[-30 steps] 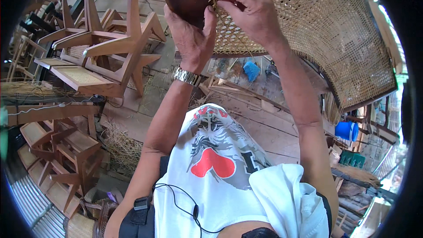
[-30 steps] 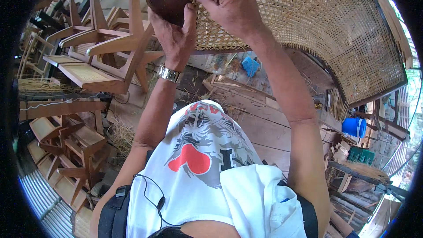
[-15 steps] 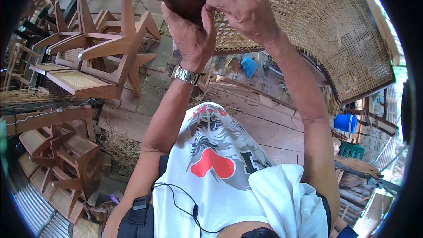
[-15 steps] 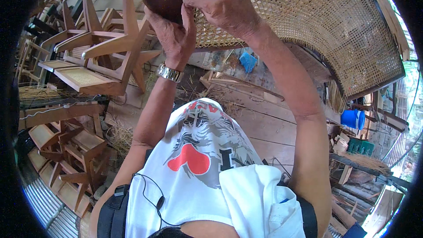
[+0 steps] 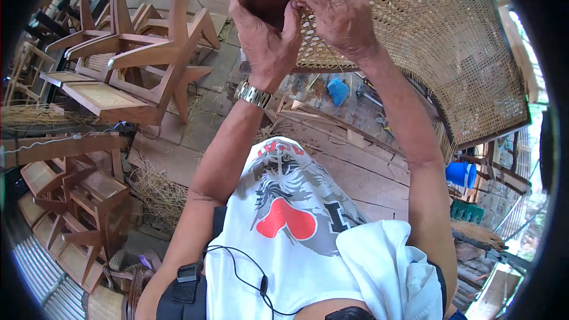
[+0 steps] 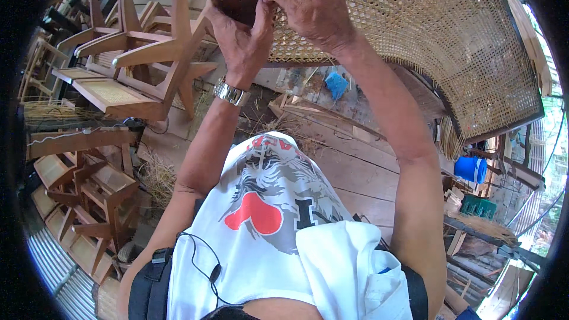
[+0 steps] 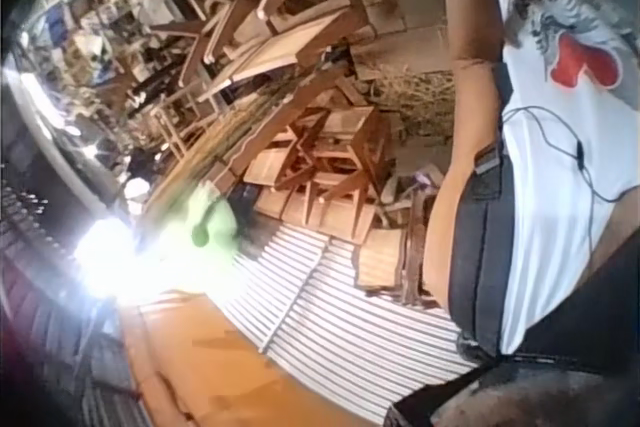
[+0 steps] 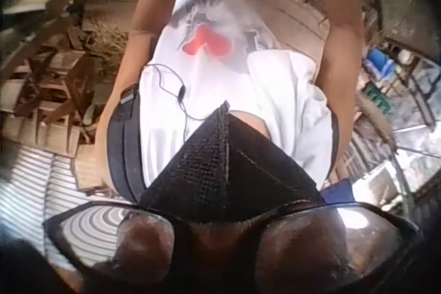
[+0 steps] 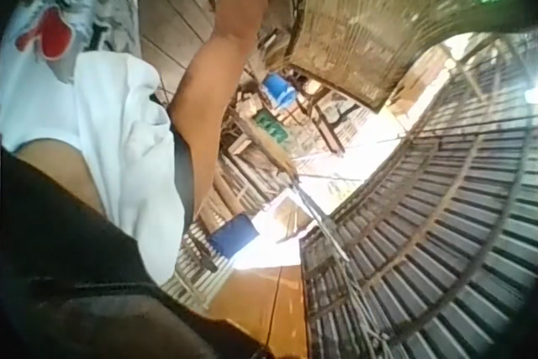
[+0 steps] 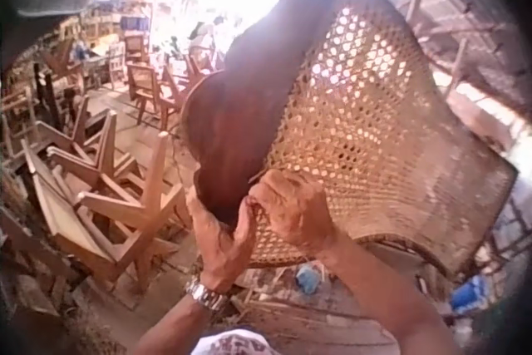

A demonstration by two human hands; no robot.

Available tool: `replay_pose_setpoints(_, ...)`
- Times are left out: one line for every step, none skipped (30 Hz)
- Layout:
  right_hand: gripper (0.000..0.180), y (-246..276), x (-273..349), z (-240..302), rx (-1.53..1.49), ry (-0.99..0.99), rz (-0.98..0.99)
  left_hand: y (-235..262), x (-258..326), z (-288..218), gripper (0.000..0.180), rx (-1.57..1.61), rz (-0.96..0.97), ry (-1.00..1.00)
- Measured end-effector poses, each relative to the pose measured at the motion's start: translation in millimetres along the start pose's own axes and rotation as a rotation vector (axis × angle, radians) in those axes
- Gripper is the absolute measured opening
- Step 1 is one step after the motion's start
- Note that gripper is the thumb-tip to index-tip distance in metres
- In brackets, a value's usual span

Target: Weaving and repairing the rattan seat of a wooden chair using thin strips of material and various hand tools.

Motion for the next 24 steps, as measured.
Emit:
replay_pose_setpoints(0.029, -0.2, -1.3, 0.7, -0.004, 0.007, 0.014, 1.9, -1.3, -0.8, 0.076, -0.026, -0.01, -0.027)
replay_pose_setpoints(0.029, 0.3, -2.1, 0.8, -0.005, 0.013, 0.028, 3.1, -1.6, 0.1, 0.076, -0.046, -0.006, -0.019)
replay_pose_setpoints(0.03, 0.8, -2.8, 0.9, -0.003, 0.017, 0.039, 5.1, -2.0, -0.5, 0.074, -0.012, -0.006, -0.039)
replay_pose_setpoints(0.031, 1.6, -2.9, 2.1, 0.036, 0.049, 0.056, 6.1, -1.8, 0.4, 0.072, 0.028, 0.007, -0.024)
replay_pose_setpoints(0.032, 2.0, -2.9, 2.9, 0.076, 0.08, 0.074, 6.4, -2.4, 1.2, 0.07, 0.068, 0.02, -0.012)
replay_pose_setpoints(0.034, 1.9, -2.5, 3.8, 0.117, 0.109, 0.094, 5.8, -3.0, 3.4, 0.071, 0.086, 0.038, 0.024)
replay_pose_setpoints(0.035, 1.7, -1.9, 2.3, 0.11, 0.092, 0.107, 5.3, -3.1, 5.4, 0.072, 0.106, 0.053, 0.057)
replay_pose_setpoints(0.037, 0.6, -1.5, 1.5, 0.103, 0.079, 0.122, 4.5, -3.6, 7.6, 0.073, 0.126, 0.065, 0.091)
replay_pose_setpoints(0.039, -0.5, -0.9, 1.1, 0.093, 0.067, 0.138, 4.3, -3.6, 6.6, 0.073, 0.11, 0.065, 0.073)
replay_pose_setpoints(0.038, -0.3, -0.9, 2.0, 0.056, 0.067, 0.124, 4.3, -3.9, 5.9, 0.074, 0.091, 0.064, 0.057)
replay_pose_setpoints(0.037, 0.5, -1.0, 2.9, 0.018, 0.068, 0.106, 3.6, -4.3, 7.7, 0.074, 0.077, 0.07, 0.085)
replay_pose_setpoints(0.036, 1.9, -1.3, 3.4, -0.021, 0.067, 0.087, 4.5, -4.3, 4.0, 0.075, 0.058, 0.054, 0.02)
replay_pose_setpoints(0.032, 4.5, -1.3, -1.4, -0.128, -0.018, 0.042, 4.5, -4.4, 3.1, 0.076, 0.046, 0.049, 0.001)
replay_pose_setpoints(0.028, 7.4, -0.3, -6.2, -0.233, -0.102, -0.003, 5.0, -4.0, 0.6, 0.076, 0.045, 0.036, -0.046)
replay_pose_setpoints(0.025, 10.0, 1.3, -11.2, -0.335, -0.186, -0.048, 4.2, -4.2, 2.2, 0.078, 0.018, 0.04, -0.031)
replay_pose_setpoints(0.02, 12.9, 2.1, -16.1, -0.314, -0.225, -0.043, 4.1, -3.7, 2.0, 0.08, 0.002, 0.033, -0.042)
replay_pose_setpoints(0.017, 15.7, 3.0, -21.7, -0.293, -0.265, -0.038, 3.9, -3.1, 2.3, 0.081, -0.014, 0.027, -0.051)
replay_pose_setpoints(0.013, 17.2, 4.0, -26.2, -0.271, -0.309, -0.032, 3.4, -2.4, 3.6, 0.083, -0.016, 0.029, -0.042)
replay_pose_setpoints(0.012, 17.3, 2.9, -25.9, -0.314, -0.282, -0.032, 2.9, -1.7, 4.9, 0.084, -0.018, 0.03, -0.034)
replay_pose_setpoints(0.011, 16.1, 1.2, -24.4, -0.357, -0.253, -0.033, 2.6, -1.1, 6.3, 0.086, -0.021, 0.029, -0.026)
replay_pose_setpoints(0.01, 15.3, -0.6, -22.7, -0.4, -0.223, -0.034, 2.5, -0.5, 7.1, 0.087, -0.045, 0.019, -0.03)
replay_pose_setpoints(0.011, 13.9, -2.5, -20.6, -0.37, -0.205, -0.027, 2.2, -0.2, 8.2, 0.088, -0.069, 0.012, -0.031)
replay_pose_setpoints(0.011, 11.9, -5.0, -17.1, -0.341, -0.186, -0.019, 2.4, 0.6, 7.3, 0.089, -0.091, -0.008, -0.061)
replay_pose_setpoints(0.012, 11.6, -7.6, -14.0, -0.312, -0.165, -0.009, 0.8, -0.3, 10.4, 0.09, -0.048, 0.01, -0.029)
Point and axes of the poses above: each hand's wrist, its own x-axis away from the middle knuckle, its own y-axis out of the back of the hand, z = x × y, the point moved 6 cm from there along -x, towards the middle knuckle, and after that the axes turned 6 degrees about y, right-handed, at the moved point
